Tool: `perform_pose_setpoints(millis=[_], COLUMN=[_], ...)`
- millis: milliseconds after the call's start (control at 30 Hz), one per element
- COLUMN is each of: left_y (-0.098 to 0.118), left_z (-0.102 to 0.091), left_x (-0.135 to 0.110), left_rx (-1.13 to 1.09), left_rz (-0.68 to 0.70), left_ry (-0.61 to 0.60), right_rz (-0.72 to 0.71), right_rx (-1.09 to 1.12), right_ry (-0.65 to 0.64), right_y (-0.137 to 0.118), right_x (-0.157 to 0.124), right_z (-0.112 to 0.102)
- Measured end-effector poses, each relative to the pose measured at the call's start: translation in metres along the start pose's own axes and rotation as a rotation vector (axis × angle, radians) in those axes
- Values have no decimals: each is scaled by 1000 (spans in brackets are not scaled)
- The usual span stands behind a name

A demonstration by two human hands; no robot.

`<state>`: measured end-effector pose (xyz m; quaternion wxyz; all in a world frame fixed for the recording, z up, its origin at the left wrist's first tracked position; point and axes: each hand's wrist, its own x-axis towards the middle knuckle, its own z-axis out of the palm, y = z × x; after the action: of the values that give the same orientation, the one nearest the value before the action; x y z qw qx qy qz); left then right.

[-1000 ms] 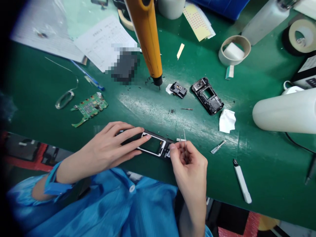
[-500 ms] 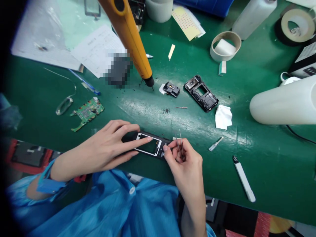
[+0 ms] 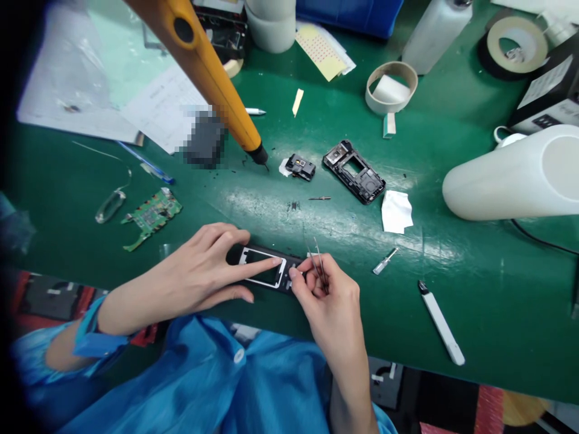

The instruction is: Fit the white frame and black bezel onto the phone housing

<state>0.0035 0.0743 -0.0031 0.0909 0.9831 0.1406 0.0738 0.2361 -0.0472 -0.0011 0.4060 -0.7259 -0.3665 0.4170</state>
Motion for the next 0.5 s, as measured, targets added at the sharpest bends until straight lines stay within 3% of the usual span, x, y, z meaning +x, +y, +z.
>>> perform_pose_setpoints(millis=[500], left_y=[-4], left_z=[-1], left_x=[8], left_rx=[134], left_rz=[81], left_ry=[-35], right_rz=[-32], right_rx=[-24], right_ry=[-17], right_y=[3], right_x=[0], right_z=[-1])
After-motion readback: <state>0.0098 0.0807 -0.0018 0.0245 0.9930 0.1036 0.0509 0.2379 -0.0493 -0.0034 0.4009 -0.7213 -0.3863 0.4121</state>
